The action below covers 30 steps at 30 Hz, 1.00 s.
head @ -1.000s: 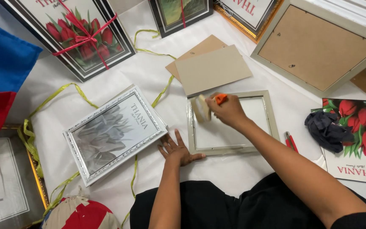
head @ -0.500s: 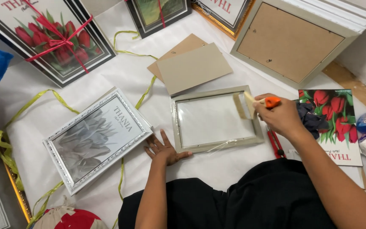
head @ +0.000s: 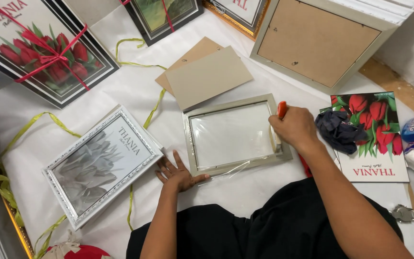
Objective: Cleaning the glass of a picture frame using a brush and a cloth
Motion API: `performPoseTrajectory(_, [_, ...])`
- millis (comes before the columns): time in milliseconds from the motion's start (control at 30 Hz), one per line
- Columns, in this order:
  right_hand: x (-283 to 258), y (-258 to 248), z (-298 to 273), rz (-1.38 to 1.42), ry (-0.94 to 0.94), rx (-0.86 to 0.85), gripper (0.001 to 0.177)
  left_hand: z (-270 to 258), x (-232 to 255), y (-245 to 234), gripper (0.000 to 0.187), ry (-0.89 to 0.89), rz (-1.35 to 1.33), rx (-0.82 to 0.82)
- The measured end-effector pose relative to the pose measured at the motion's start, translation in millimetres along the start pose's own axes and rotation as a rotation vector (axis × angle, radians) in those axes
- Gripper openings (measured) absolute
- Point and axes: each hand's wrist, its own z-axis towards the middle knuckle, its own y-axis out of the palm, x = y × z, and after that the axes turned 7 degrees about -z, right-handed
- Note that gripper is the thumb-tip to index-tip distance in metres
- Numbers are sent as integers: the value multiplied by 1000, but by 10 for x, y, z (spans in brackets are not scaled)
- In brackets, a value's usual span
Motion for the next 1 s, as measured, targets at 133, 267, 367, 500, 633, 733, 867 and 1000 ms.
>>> performPoseTrajectory(133, [79, 226, 219, 69, -28, 139, 34, 5, 9, 11, 153, 0, 6, 6])
performPoseTrajectory(267, [144, 151, 223, 152, -145, 333, 22, -75, 35, -43, 152, 6, 1, 2])
performPoseTrajectory(367, [133, 248, 133, 23, -82, 249, 30, -22, 10, -21, 155, 1, -4, 3])
performPoseTrajectory(500, [-121, 495, -104, 79, -156, 263, 21, -97, 30, -66, 155, 2, -10, 7])
performPoseTrajectory(633, [-569, 326, -310, 597, -84, -7, 15, -89, 33, -60, 153, 13, -23, 4])
performPoseTrajectory(733, [-387, 497, -260, 349, -167, 157, 11, -158, 23, -83, 151, 20, -45, -10])
performPoseTrajectory(867, [-334, 554, -297, -109, -326, 304, 28, -207, 32, -123, 150, 46, -64, -7])
performPoseTrajectory(1000, [-595, 734, -642, 190, -428, 22, 17, -195, 30, -138, 150, 49, -52, -22])
